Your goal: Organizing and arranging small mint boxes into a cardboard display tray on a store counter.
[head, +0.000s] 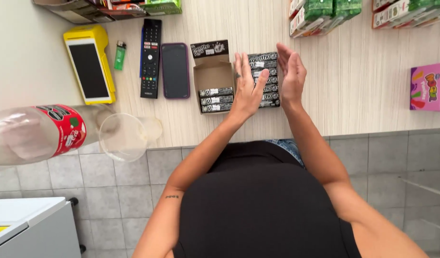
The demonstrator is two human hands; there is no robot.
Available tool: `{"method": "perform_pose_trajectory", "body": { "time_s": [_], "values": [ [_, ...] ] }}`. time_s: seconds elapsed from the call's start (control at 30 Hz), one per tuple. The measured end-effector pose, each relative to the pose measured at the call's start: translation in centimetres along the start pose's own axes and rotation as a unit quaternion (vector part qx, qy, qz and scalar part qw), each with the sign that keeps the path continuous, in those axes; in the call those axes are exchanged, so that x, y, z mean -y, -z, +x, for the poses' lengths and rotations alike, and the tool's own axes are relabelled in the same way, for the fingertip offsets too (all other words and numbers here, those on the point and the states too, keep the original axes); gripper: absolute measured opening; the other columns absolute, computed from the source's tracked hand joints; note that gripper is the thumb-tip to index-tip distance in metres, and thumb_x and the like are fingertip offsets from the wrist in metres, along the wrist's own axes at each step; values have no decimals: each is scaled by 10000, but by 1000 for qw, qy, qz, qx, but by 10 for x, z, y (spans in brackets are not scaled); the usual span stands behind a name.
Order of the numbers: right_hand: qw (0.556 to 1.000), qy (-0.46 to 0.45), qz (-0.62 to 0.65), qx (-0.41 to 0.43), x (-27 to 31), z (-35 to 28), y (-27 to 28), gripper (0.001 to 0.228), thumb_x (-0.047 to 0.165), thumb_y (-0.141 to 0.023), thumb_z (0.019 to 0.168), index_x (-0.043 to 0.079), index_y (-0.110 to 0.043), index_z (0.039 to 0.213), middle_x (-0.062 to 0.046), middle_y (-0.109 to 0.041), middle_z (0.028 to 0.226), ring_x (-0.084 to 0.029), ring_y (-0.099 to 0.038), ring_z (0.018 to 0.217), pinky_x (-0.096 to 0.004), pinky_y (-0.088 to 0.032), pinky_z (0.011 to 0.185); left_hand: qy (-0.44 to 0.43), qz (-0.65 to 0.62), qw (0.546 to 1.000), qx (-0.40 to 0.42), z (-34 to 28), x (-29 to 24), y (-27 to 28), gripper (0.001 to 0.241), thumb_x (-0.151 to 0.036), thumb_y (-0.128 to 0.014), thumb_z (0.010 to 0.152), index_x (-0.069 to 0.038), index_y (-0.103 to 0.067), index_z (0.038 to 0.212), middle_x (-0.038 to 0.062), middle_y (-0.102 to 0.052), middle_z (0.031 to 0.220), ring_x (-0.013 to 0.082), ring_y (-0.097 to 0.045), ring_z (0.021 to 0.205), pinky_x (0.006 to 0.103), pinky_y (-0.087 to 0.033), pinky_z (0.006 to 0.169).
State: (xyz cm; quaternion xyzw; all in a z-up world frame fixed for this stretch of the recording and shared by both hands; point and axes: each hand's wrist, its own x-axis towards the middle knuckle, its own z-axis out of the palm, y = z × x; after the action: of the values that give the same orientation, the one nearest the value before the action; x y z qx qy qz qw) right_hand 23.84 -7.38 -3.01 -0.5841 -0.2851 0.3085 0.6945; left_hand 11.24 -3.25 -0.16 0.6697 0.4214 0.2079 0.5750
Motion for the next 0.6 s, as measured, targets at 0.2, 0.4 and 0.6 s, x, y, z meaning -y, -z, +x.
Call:
{"method": "perform_pose_trajectory", "body": {
  "time_s": [0.2, 0.4, 0.6],
  "values": [
    [999, 7, 42, 11, -16, 2, 6, 509, 384, -400, 1096, -32, -582, 1324, -218, -610, 1387, -286, -580, 1326, -356, -458, 1167, 0, 13, 1000, 16, 2, -4, 1, 886, -562, -397, 999, -40, -32, 1615, 228, 98, 1705, 402, -72, 1589, 537, -176, 1250],
    [999, 12, -34, -40, 7, -3, 6, 450, 352, -379, 1105, 24, -585, 1334, -177, -602, 1417, -295, -558, 1355, -387, -476, 1171, -74, 43, 996, 18, -17, -21, 19, 835, -213, -579, 1036, -82, -16, 1637, 152, 98, 1733, 304, 8, 1624, 575, -155, 1292],
    [993, 49, 6, -106, -6, 4, 46, 342, 316, -483, 1068, 43, -654, 1185, -143, -726, 1180, -232, -704, 1086, -314, -577, 945, -235, 340, 893, -176, -41, 19, 114, 427, 147, -662, 951, -83, -627, 1309, 114, -701, 1324, 322, -580, 1359, 481, -273, 1266]
  ]
}}
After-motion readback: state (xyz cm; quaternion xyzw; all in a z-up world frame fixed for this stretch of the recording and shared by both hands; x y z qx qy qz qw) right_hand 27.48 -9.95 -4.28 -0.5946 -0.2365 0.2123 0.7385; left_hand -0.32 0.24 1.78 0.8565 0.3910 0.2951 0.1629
